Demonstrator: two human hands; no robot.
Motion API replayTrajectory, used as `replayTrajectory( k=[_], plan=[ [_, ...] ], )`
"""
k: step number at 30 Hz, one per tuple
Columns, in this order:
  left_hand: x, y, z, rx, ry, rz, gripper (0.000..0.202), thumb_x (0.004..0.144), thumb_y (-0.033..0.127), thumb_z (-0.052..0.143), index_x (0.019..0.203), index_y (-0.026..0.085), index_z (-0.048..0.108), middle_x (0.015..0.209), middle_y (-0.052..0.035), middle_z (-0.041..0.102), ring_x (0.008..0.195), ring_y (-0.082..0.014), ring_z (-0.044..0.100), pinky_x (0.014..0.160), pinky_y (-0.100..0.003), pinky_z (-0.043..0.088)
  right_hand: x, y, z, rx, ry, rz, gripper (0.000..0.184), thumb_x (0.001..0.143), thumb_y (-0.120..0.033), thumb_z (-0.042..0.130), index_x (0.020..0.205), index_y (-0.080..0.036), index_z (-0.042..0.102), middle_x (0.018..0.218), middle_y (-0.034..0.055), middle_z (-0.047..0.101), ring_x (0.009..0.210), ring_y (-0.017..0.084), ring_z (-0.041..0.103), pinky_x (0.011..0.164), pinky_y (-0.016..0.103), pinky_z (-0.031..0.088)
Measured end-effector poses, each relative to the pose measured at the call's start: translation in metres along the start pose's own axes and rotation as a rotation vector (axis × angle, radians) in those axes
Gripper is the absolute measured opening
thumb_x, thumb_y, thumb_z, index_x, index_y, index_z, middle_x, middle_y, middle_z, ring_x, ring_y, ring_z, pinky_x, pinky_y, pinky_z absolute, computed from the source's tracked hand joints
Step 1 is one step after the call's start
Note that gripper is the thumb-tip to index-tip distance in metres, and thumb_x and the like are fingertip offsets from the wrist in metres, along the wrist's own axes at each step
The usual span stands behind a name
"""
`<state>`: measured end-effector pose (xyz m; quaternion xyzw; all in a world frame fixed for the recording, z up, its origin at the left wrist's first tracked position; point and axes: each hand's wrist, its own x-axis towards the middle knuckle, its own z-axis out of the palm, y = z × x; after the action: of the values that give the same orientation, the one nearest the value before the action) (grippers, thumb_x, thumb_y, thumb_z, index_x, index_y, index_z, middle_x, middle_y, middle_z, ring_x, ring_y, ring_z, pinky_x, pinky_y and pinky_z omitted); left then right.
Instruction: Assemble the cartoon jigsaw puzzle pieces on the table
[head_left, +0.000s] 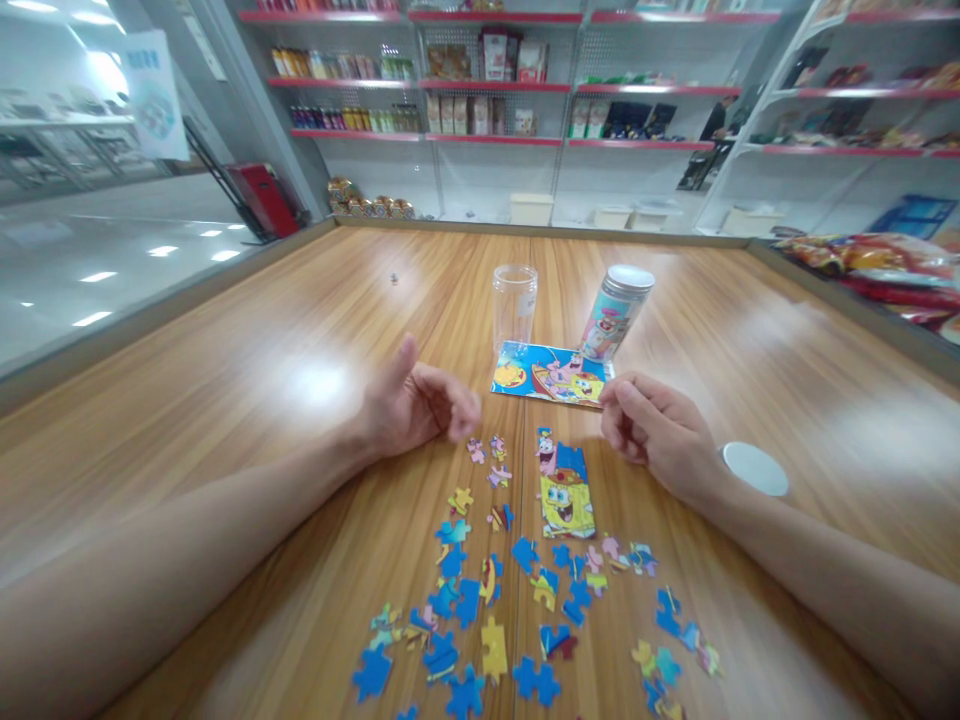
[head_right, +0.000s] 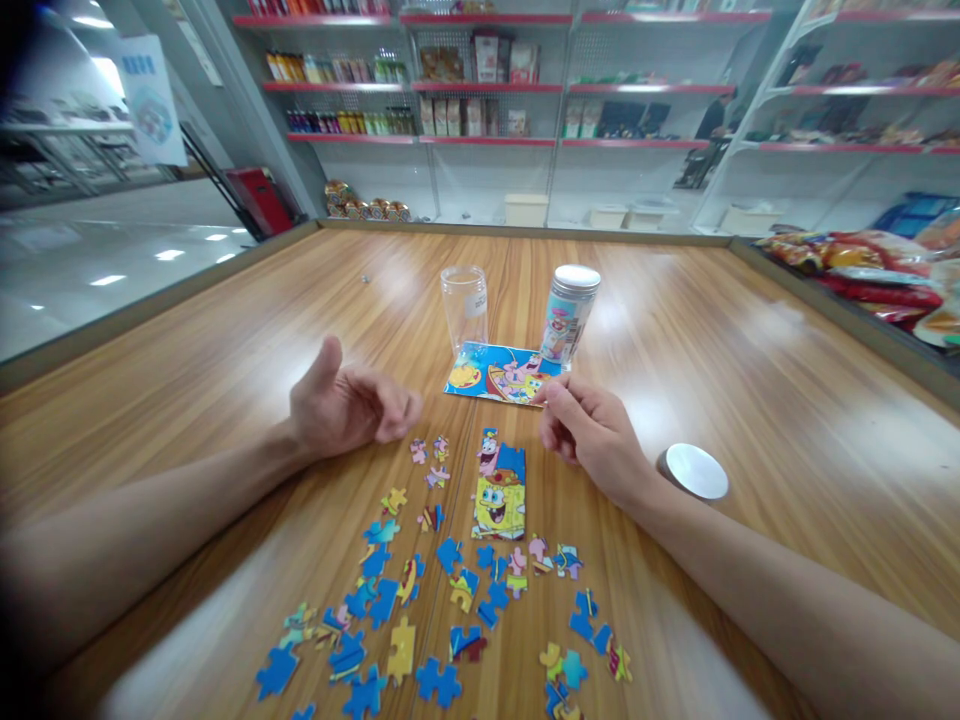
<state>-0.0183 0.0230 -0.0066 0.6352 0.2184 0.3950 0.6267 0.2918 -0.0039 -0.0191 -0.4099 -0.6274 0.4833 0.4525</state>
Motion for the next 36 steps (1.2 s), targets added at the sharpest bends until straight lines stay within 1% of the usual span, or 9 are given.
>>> replayTrajectory(
  k=[2,4,12,16,20,25,28,32,36],
  plan=[
    [-0.001,-0.002,-0.004,-0.100,-0.002,-0.079,0.087,0.097,0.072,0.013,0.055,0.016,0.065,0.039,-0.0031,0.043,0.041,-0.0115,0.040,0.051,-0.027,0.036,0.002,0.000,0.000,0.044,-0.023,0.089,0.044,0.101,-0.053,0.046,0.075,-0.018,0.055,0.047,-0.0030,0.048,0.039,0.008,0.034,0.038,0.022,0.022],
    [-0.001,-0.004,-0.005,-0.111,-0.002,-0.096,0.087,0.097,0.071,0.013,0.048,0.017,0.061,0.034,-0.0020,0.033,0.038,-0.0104,0.033,0.048,-0.027,0.029,0.003,0.001,0.000,0.057,-0.025,0.100,0.053,0.100,-0.057,0.046,0.063,-0.018,0.049,0.043,-0.0030,0.041,0.037,0.008,0.032,0.038,0.023,0.020],
    [-0.002,-0.005,-0.006,0.070,-0.049,-0.114,0.083,0.099,0.067,0.014,0.044,0.017,0.051,0.035,0.0000,0.028,0.039,-0.0105,0.030,0.048,-0.028,0.027,0.000,-0.002,-0.004,-0.055,-0.152,-0.001,0.069,0.103,-0.061,0.029,0.055,-0.016,0.052,0.048,0.0004,0.044,0.043,0.010,0.038,0.044,0.027,0.024],
    [-0.003,-0.004,0.002,0.418,-0.242,-0.185,0.061,0.096,0.048,0.055,0.047,0.016,0.038,0.046,0.0046,0.026,0.044,-0.0069,0.024,0.048,-0.028,0.017,-0.003,-0.006,-0.004,-0.326,-0.275,-0.149,0.064,0.106,-0.051,0.030,0.055,-0.016,0.048,0.050,-0.0003,0.045,0.046,0.009,0.040,0.049,0.026,0.029],
    [0.001,0.000,0.008,0.574,-0.368,-0.141,0.056,0.097,0.037,0.053,0.053,0.018,0.024,0.056,0.0058,0.017,0.050,-0.0071,0.018,0.051,-0.029,0.014,-0.005,-0.007,-0.001,-0.508,-0.372,-0.283,0.058,0.107,-0.042,0.030,0.058,-0.016,0.048,0.052,-0.0009,0.047,0.047,0.008,0.041,0.051,0.024,0.032],
    [0.004,0.033,0.010,0.604,-0.573,-0.361,0.039,0.091,0.033,0.061,0.061,0.015,0.045,0.058,0.0041,0.040,0.054,-0.0078,0.036,0.052,-0.024,0.028,-0.003,-0.002,-0.003,-0.564,-0.340,-0.288,0.052,0.107,-0.039,0.031,0.063,-0.017,0.046,0.055,-0.0018,0.046,0.050,0.008,0.041,0.051,0.023,0.032],
    [-0.007,0.065,0.027,0.973,-0.701,-0.553,0.031,0.083,0.038,0.072,0.068,0.015,0.059,0.059,0.0022,0.055,0.051,-0.0093,0.046,0.047,-0.023,0.029,-0.002,0.002,-0.005,-0.563,-0.343,-0.289,0.050,0.107,-0.040,0.031,0.065,-0.018,0.045,0.056,-0.0019,0.045,0.050,0.009,0.041,0.052,0.024,0.032],
    [-0.032,0.092,0.067,1.464,-0.698,-0.513,0.037,0.074,0.053,0.080,0.073,0.017,0.070,0.067,-0.0046,0.067,0.062,-0.0183,0.061,0.052,-0.027,0.034,-0.001,0.004,-0.006,-0.521,-0.375,-0.259,0.052,0.107,-0.043,0.030,0.064,-0.018,0.044,0.057,-0.0012,0.045,0.051,0.010,0.040,0.053,0.025,0.032],
    [-0.045,0.094,0.095,1.577,-0.829,-0.542,0.009,0.084,0.027,0.073,0.082,0.018,0.073,0.080,-0.0079,0.073,0.070,-0.0223,0.069,0.057,-0.030,0.043,-0.001,0.001,-0.006,-0.492,-0.401,-0.233,0.053,0.107,-0.044,0.030,0.062,-0.018,0.042,0.057,-0.0009,0.044,0.052,0.010,0.040,0.053,0.026,0.032]
  ],
)
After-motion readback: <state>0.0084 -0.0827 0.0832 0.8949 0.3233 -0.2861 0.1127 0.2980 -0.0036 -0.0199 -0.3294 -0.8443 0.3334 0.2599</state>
